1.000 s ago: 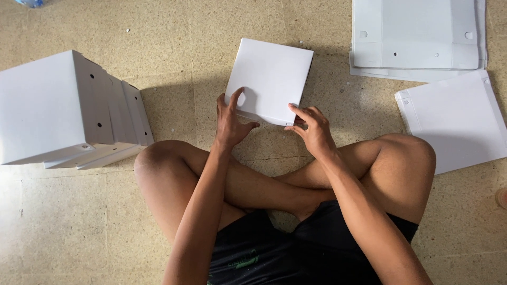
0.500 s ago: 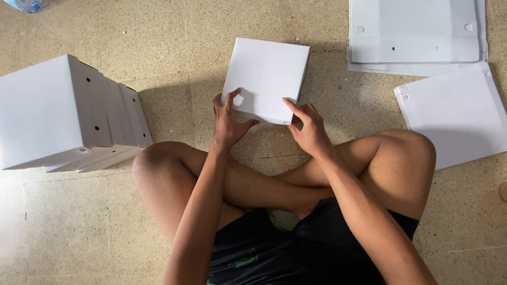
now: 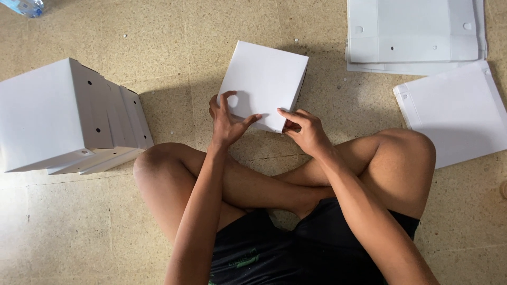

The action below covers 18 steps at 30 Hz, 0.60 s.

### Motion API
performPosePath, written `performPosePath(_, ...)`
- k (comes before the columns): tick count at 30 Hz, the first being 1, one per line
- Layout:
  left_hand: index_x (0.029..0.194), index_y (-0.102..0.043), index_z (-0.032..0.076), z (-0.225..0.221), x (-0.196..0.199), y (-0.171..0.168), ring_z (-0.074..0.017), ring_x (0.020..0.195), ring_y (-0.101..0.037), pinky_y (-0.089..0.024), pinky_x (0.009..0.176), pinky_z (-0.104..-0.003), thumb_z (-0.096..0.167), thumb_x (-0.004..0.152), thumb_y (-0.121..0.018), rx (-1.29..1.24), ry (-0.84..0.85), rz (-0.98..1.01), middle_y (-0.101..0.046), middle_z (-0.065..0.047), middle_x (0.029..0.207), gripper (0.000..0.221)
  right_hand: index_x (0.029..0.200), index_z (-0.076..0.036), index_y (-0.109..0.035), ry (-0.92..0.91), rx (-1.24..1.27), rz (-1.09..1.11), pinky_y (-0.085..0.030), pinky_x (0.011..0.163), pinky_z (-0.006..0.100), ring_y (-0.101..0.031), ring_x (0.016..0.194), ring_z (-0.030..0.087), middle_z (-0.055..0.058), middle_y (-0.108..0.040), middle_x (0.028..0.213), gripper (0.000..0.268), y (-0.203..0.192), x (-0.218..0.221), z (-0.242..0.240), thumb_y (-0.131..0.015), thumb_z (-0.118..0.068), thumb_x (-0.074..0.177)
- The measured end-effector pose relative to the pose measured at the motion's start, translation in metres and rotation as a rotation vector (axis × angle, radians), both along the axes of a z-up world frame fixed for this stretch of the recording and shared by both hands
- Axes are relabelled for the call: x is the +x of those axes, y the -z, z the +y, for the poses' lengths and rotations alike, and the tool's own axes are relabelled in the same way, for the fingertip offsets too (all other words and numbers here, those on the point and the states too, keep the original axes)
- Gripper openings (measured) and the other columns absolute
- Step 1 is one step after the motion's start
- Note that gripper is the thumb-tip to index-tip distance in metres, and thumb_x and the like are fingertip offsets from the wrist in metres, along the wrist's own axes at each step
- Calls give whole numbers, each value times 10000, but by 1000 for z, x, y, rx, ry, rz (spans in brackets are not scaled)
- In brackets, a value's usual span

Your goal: Assembling cardboard boxes by folding flaps and tucking them into slots while sitting on the floor.

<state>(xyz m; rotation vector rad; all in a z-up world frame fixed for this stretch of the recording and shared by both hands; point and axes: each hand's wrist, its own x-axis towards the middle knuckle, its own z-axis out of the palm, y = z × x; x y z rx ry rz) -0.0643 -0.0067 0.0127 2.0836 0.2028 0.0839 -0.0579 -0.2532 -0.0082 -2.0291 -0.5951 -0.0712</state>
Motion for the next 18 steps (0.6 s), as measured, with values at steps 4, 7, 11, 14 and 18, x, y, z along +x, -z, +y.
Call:
performPosePath(4,1407,-391,249,2,3,12,-506,1456,-140,-230,1122,-741,570,684,-921,110,23,4,-236,-237,1479,953,1349,-68,-640,-56,5,60,-606,772,475,-669,883,419,257,-645,940,678,-1,1,2,-837,63,713)
performPosePath(7,1491,-384,268,-3,-1,-4,-566,1472,65,-55,1048,-858,488,736,-870,337,-12,-9,-68,-325,1580,924,1462,-76,-542,-160,-66,116,-588,889,460,-679,959,340,191,-679,1001,716,10,1,4,-764,74,798)
performPosePath(11,1479,-471,253,-18,-3,-25,-486,1510,-14,2,1133,-748,341,864,-687,558,171,-39,-177,-265,1624,658,1423,-3,-544,-211,-100,175,-559,893,482,-692,964,339,189,-697,990,598,-27,-13,13,-721,42,854)
performPosePath(14,1472,-464,250,-20,-5,-31,-422,1530,-152,-114,1123,-788,529,851,-634,601,312,4,-254,-147,1650,702,1391,-33,-596,-140,-156,91,-536,896,496,-645,971,355,186,-633,1017,507,-16,-1,8,-695,-55,894)
performPosePath(18,1286,-563,230,-17,-6,-29,-379,1417,-365,-205,1108,-726,573,882,-637,612,310,-85,-476,-96,1452,536,1545,-5,-204,263,126,177,-408,1090,611,-304,1372,545,355,-194,1445,789,-16,20,-5,-627,-410,1016)
